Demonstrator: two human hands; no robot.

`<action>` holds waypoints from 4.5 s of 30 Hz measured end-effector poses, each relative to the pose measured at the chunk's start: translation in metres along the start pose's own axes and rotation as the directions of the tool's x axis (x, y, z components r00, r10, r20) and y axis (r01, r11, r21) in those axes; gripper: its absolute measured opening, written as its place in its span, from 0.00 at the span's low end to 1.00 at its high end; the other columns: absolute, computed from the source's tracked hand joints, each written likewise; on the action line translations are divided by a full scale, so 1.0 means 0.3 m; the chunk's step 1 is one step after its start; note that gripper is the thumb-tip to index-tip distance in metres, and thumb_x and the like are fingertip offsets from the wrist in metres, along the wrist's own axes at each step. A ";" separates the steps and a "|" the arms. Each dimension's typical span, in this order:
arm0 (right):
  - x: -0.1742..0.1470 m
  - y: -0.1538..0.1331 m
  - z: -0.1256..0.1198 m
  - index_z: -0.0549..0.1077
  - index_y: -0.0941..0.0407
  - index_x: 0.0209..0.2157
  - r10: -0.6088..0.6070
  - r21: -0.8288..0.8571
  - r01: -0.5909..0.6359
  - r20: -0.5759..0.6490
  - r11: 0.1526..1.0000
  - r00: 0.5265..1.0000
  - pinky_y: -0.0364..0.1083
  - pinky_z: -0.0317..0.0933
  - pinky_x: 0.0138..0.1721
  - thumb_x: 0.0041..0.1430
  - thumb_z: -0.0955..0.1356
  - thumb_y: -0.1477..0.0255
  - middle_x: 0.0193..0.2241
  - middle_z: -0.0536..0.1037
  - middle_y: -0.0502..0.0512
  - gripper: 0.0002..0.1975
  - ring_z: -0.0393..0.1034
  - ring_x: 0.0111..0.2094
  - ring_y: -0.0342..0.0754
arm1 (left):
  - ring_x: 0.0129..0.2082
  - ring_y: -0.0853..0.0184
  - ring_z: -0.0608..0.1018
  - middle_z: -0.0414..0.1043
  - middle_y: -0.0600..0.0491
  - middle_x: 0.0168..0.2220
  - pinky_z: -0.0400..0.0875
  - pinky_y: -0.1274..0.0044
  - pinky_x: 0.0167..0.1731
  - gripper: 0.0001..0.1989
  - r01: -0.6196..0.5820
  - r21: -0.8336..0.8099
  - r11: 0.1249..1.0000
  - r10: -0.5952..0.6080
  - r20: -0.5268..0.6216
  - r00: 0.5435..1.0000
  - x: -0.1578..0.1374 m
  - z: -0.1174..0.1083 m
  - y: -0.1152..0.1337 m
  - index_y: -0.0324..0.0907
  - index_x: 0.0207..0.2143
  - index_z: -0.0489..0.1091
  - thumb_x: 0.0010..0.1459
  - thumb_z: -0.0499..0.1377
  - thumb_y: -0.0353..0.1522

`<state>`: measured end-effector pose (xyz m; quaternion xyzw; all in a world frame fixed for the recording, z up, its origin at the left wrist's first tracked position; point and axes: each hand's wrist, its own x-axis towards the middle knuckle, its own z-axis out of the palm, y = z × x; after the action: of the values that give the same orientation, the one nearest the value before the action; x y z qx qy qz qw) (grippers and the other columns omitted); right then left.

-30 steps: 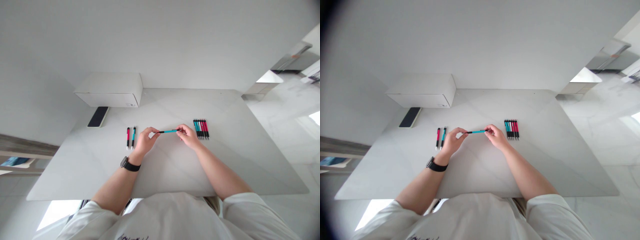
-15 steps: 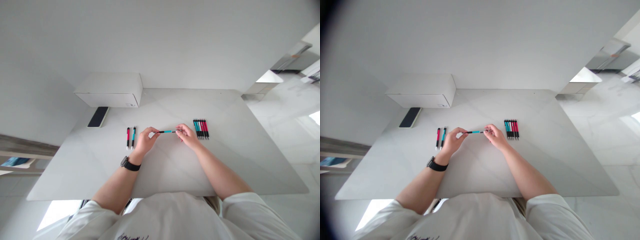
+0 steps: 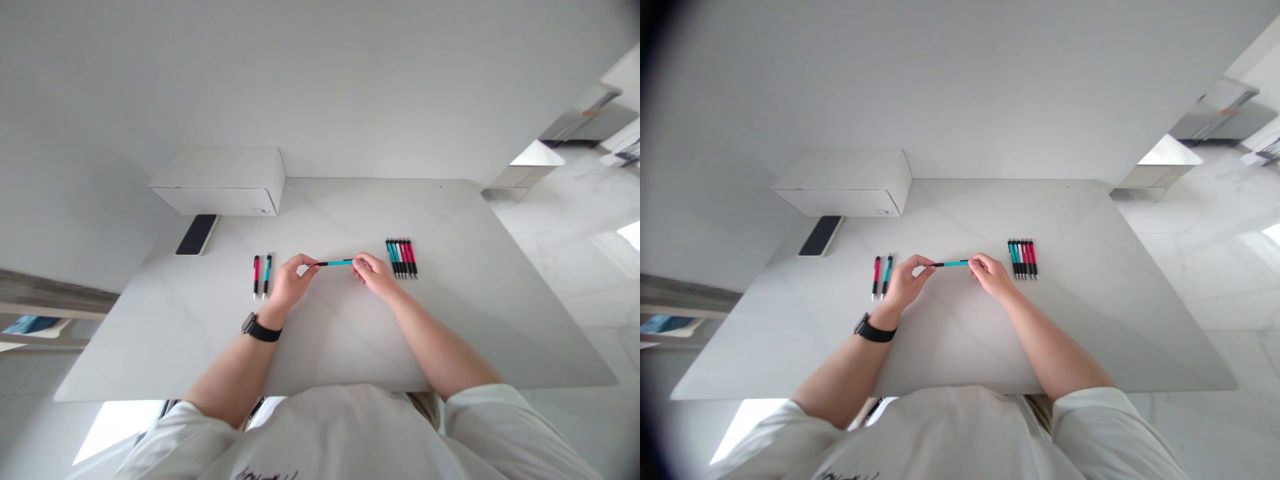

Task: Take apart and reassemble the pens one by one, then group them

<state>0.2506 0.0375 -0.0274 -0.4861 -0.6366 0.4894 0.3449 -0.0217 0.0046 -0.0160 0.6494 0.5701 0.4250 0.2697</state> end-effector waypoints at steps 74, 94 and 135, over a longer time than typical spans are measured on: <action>0.041 0.006 -0.245 0.76 0.53 0.39 0.202 0.015 -0.203 -0.173 0.979 0.964 0.40 0.59 0.17 0.56 0.73 0.60 0.27 0.75 0.51 0.13 0.68 0.23 0.44 | 0.39 0.65 0.82 0.79 0.50 0.37 0.76 0.71 0.44 0.17 0.212 -0.615 0.759 -0.238 0.040 0.970 0.039 0.009 -0.067 0.43 0.41 0.74 0.56 0.71 0.42; 0.020 -0.031 -0.234 0.80 0.52 0.39 0.019 -0.469 -0.098 -0.171 0.878 0.985 0.44 0.63 0.31 0.58 0.71 0.64 0.37 0.83 0.52 0.09 0.73 0.30 0.45 | 0.37 0.68 0.79 0.80 0.50 0.37 0.71 0.75 0.42 0.15 0.236 -0.679 0.695 -0.259 0.069 0.963 0.037 0.010 -0.061 0.41 0.41 0.76 0.55 0.73 0.38; 0.168 -0.028 -0.150 0.80 0.51 0.36 0.109 -0.651 -0.154 -0.109 0.744 0.988 0.46 0.64 0.38 0.60 0.74 0.68 0.37 0.85 0.54 0.03 0.77 0.38 0.50 | 0.39 0.66 0.80 0.80 0.49 0.37 0.73 0.73 0.44 0.16 0.230 -0.647 0.727 -0.232 0.083 0.969 0.040 0.021 -0.071 0.42 0.42 0.76 0.56 0.72 0.40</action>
<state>0.2748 0.0982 -0.0084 -0.6351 -0.7206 0.2421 0.1371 -0.0272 0.0215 -0.0339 0.4380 0.4632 0.5608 0.5284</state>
